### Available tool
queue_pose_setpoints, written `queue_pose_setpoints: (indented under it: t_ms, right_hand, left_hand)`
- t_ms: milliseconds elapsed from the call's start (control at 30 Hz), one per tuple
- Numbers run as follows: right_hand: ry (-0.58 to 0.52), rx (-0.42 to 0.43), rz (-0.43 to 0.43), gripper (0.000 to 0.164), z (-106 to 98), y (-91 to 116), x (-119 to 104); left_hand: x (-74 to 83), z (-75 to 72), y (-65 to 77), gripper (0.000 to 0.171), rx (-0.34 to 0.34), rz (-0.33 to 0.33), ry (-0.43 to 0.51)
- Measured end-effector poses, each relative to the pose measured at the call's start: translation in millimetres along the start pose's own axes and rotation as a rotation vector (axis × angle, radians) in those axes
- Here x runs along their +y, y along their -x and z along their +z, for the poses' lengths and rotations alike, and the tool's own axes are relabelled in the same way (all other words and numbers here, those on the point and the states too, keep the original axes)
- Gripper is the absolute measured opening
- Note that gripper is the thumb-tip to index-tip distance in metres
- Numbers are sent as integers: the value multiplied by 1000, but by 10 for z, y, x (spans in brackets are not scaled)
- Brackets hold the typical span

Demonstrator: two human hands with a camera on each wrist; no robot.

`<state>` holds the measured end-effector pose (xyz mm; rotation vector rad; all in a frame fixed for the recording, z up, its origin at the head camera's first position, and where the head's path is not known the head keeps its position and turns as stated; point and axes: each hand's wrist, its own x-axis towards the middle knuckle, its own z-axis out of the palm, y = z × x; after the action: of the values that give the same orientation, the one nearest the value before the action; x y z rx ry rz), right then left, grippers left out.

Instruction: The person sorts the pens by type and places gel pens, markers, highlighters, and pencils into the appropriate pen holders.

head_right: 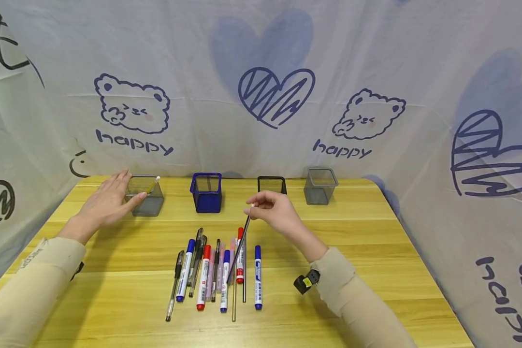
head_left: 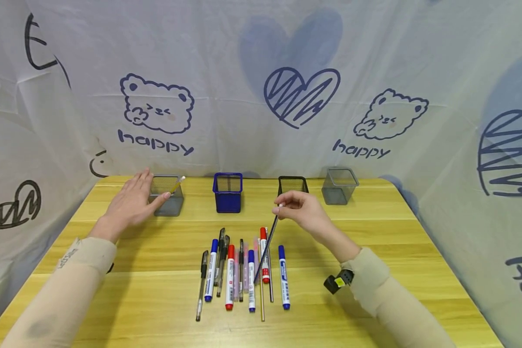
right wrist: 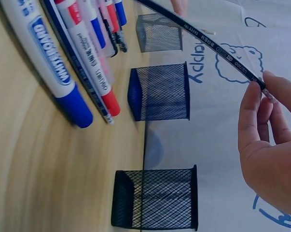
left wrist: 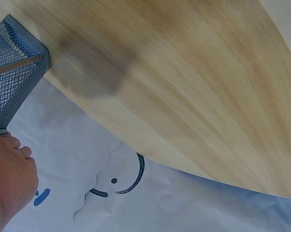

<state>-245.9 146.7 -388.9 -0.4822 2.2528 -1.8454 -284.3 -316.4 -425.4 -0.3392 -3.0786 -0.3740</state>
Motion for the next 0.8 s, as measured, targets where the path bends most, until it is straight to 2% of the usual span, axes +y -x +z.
queue_pose_setpoints:
  t_ms: [333,633,800]
  right_hand:
    - [-56,48,-41,16,67,-117,-118]
    - [-115,122,-139,16,168,-282,-238]
    - [-173,166,-151,17,260,-396,-304]
  left_hand:
    - [5,-15,-4,99,1,1,-6]
    - [0,-9,-8,99,15,4,-8]
    - [-16,4,1,100,19,-2,0]
